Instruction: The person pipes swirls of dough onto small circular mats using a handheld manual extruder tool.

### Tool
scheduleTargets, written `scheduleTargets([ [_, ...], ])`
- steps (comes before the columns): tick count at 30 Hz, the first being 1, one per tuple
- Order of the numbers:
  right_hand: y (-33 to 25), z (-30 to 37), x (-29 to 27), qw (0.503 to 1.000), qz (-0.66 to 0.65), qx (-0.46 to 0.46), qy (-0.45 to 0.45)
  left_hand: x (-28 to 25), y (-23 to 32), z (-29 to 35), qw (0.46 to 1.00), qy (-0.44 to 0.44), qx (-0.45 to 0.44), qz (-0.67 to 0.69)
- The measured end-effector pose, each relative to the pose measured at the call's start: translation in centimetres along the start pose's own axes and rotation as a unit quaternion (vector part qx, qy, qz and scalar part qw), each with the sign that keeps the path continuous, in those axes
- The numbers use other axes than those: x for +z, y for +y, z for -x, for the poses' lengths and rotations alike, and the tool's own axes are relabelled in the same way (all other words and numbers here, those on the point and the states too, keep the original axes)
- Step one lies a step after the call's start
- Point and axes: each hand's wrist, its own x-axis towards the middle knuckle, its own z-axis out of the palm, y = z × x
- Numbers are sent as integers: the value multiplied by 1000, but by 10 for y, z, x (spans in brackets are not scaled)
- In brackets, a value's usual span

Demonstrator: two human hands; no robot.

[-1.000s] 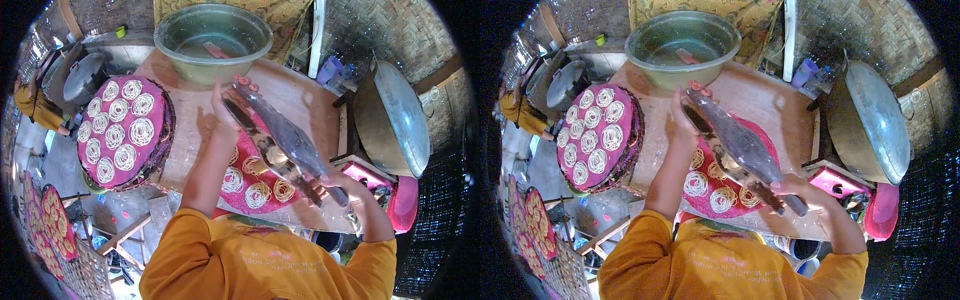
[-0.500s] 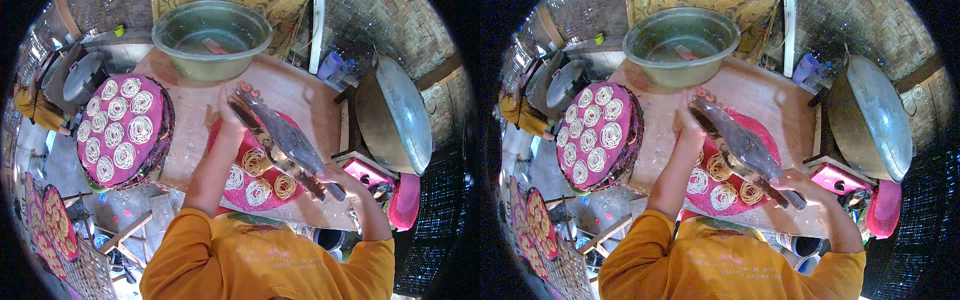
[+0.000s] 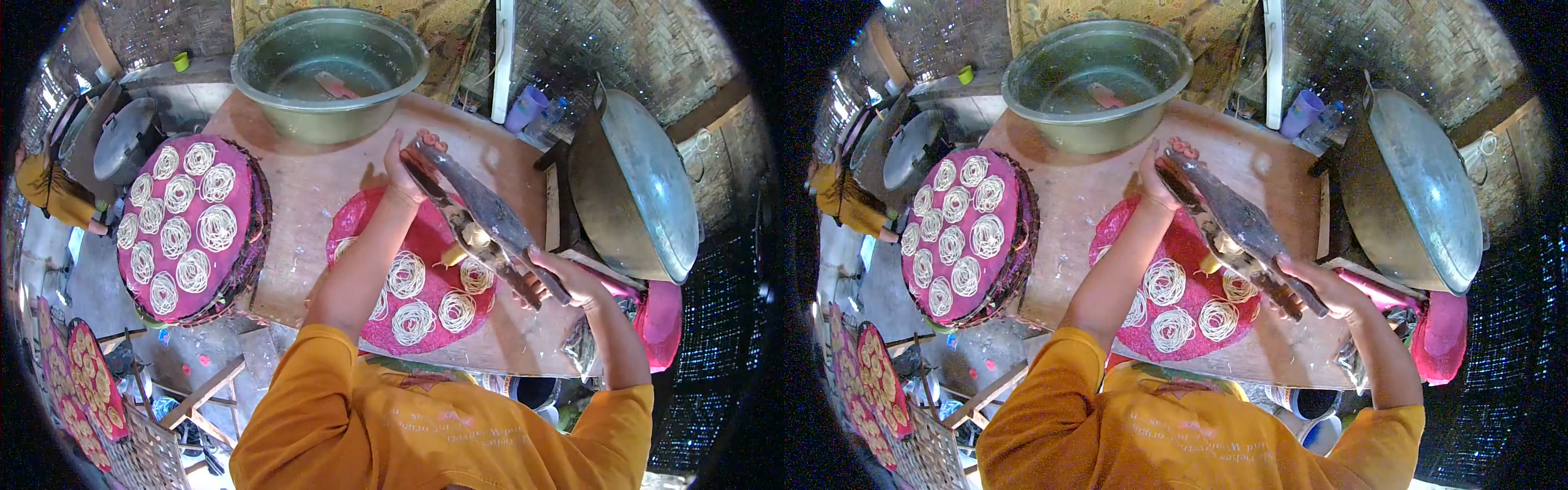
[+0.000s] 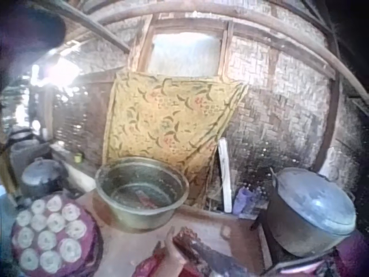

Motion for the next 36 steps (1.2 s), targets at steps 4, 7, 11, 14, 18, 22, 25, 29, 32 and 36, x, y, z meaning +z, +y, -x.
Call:
scheduleTargets([
  [4,16,-12,-19,992,120,-45,12,16,-4,-11,999,-33,-9,12],
  [7,-4,4,3,991,110,-69,15,43,5,-2,999,0,24,-34],
  [11,-15,26,-6,996,79,-28,21,35,-13,10,999,-17,39,-2],
  [14,-17,20,-9,992,107,-45,41,38,-12,-3,998,-13,50,-26],
  [18,0,4,-4,990,101,-66,75,48,5,-4,998,32,31,-46],
  [22,-4,15,-4,999,28,-36,28,44,-8,19,996,53,53,-53],
  [25,7,6,-19,995,81,-27,48,25,-14,12,997,67,34,-20],
  [29,32,-35,-10,990,113,-39,77,1,0,-4,997,71,24,-36],
  [32,41,-50,-3,983,126,-107,80,18,9,-11,996,58,10,-62],
  [36,29,-27,-19,992,-124,-36,-6,53,-11,-24,993,39,0,-114],
])
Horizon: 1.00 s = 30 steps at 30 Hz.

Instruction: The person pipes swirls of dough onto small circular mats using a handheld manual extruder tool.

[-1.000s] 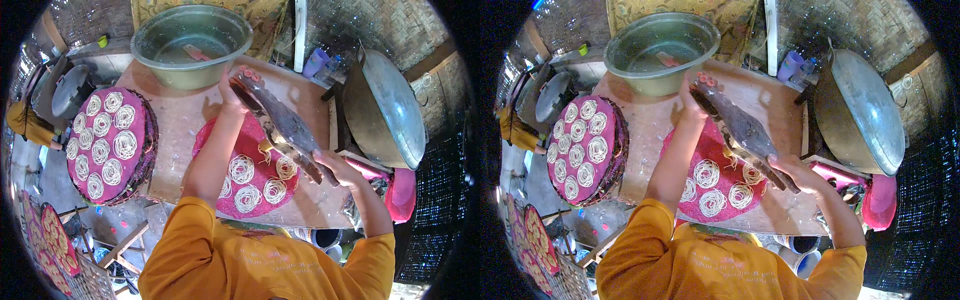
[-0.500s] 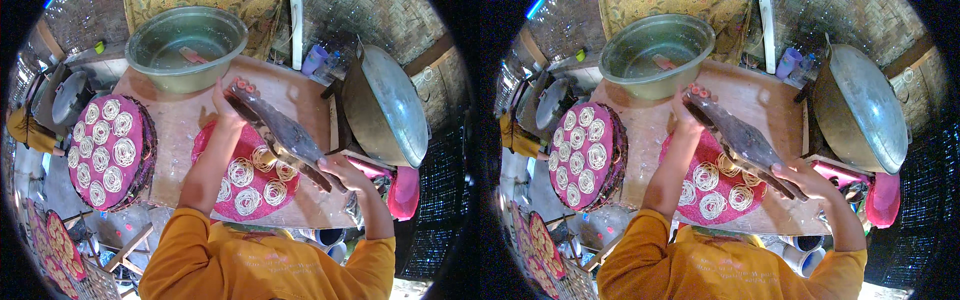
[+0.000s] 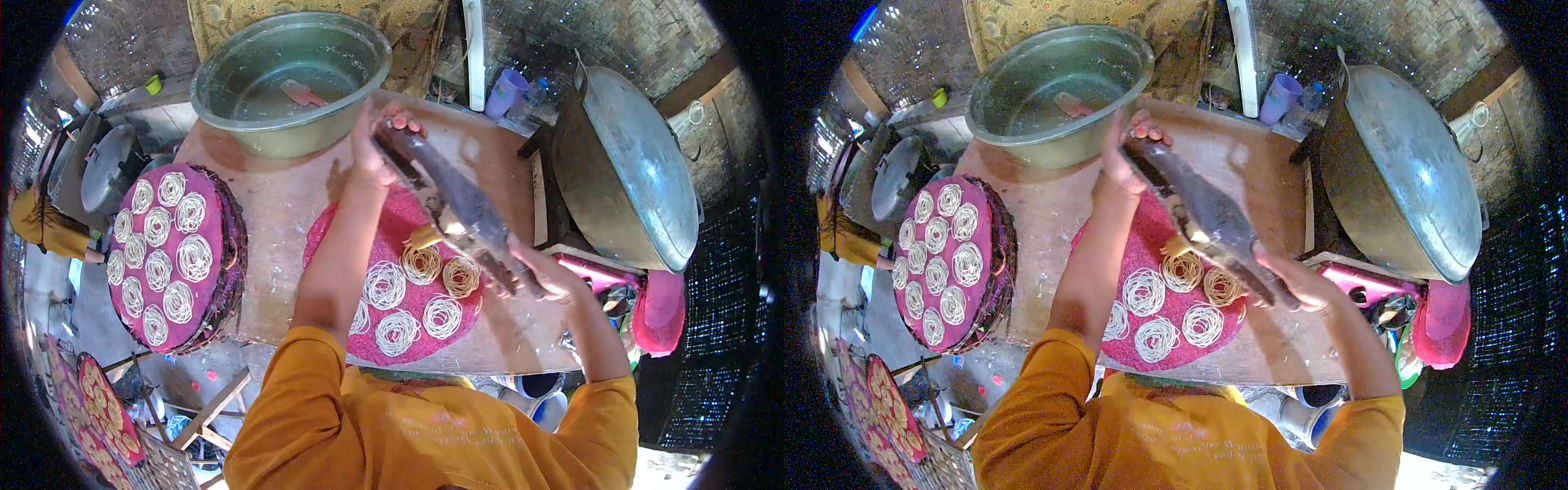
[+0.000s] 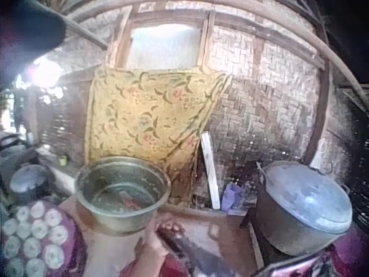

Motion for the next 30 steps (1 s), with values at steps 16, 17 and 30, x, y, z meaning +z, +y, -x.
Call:
scheduleTargets([
  [16,-50,37,-18,979,167,45,106,-6,-54,-32,997,50,-7,55],
  [17,-48,36,-25,974,187,19,124,-9,-58,-34,996,46,-15,72],
  [30,-29,22,-39,966,208,9,153,-22,-64,-33,993,72,-24,88],
])
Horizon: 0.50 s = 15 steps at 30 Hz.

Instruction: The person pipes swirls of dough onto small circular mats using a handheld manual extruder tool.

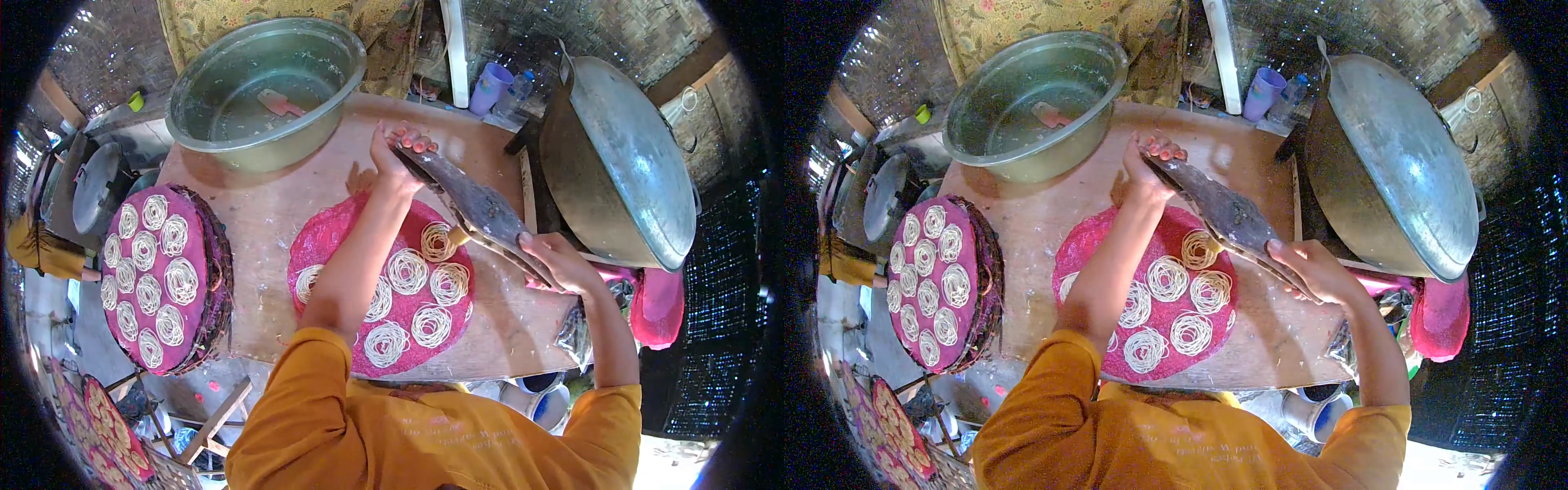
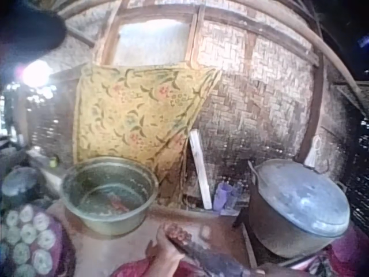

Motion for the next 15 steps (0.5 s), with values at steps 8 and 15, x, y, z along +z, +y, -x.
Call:
scheduleTargets([
  [8,26,-54,22,993,-92,-50,-56,-8,34,-30,996,-62,-29,-53],
  [15,-27,-59,23,995,51,-18,-85,-6,73,-9,994,-88,46,-53],
])
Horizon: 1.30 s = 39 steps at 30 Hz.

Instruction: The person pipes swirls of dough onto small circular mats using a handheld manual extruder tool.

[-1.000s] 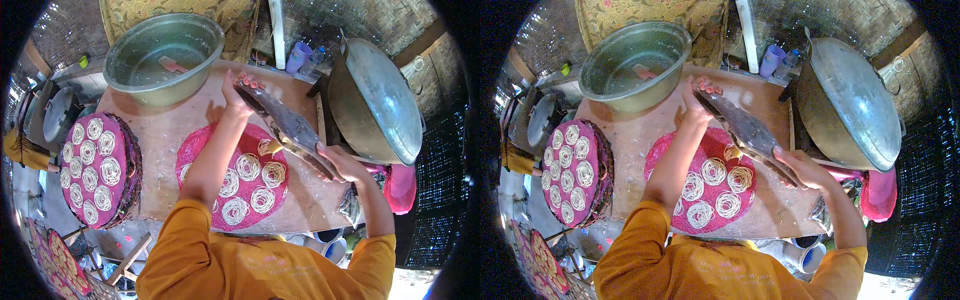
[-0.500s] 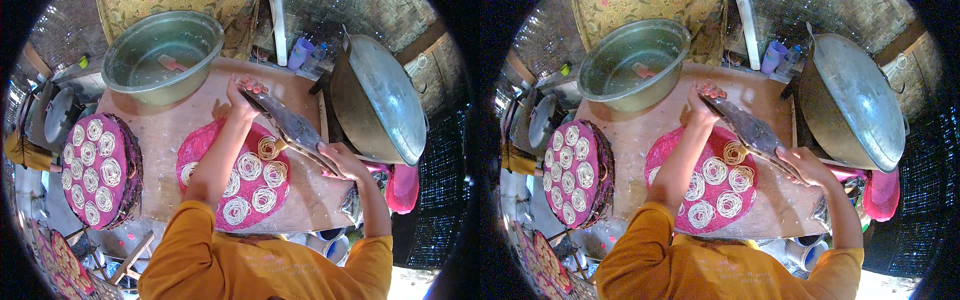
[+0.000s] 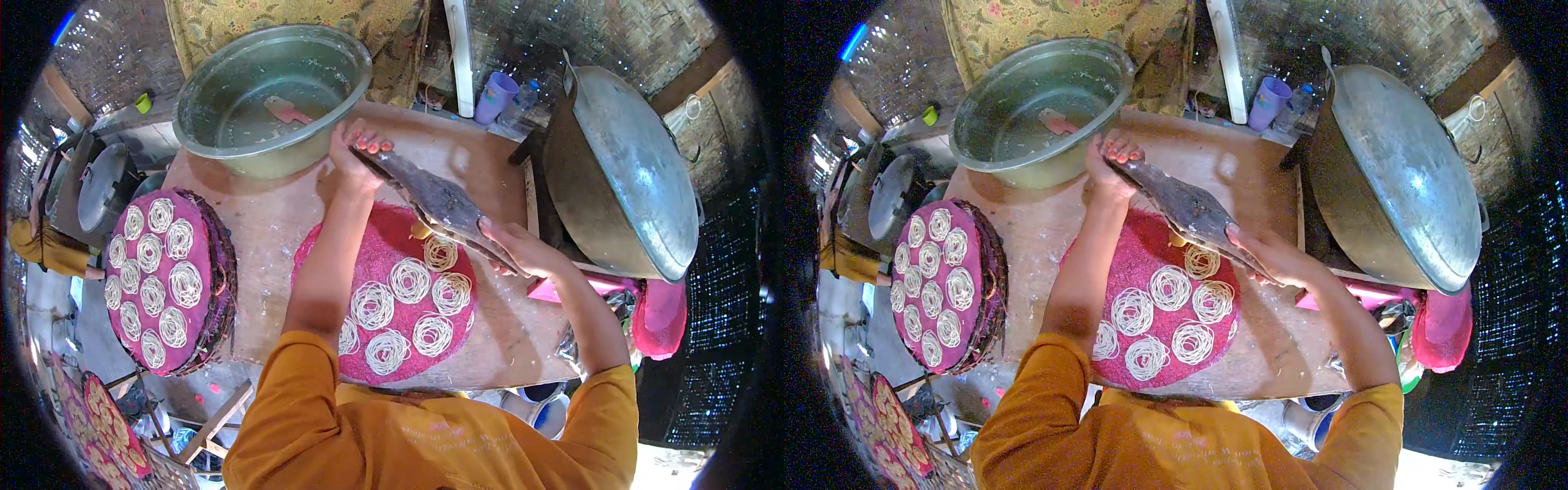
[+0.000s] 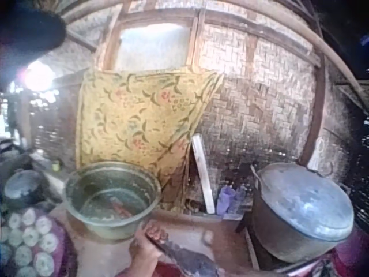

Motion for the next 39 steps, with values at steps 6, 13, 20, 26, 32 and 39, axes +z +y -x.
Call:
scheduleTargets([
  [6,-12,-4,18,998,17,-57,12,20,32,14,998,-35,49,-26],
  [13,-33,8,-6,993,88,-58,60,35,22,24,995,-12,100,-7],
  [20,-43,15,8,998,27,-45,22,40,36,41,993,-5,114,-24],
  [26,-27,-17,-1,990,121,-44,55,1,26,31,991,51,120,-21],
  [32,-3,-59,35,992,73,-104,6,-4,63,49,982,83,137,-97],
  [39,-69,50,8,977,-40,-177,-110,128,62,150,790,-26,43,-612],
])
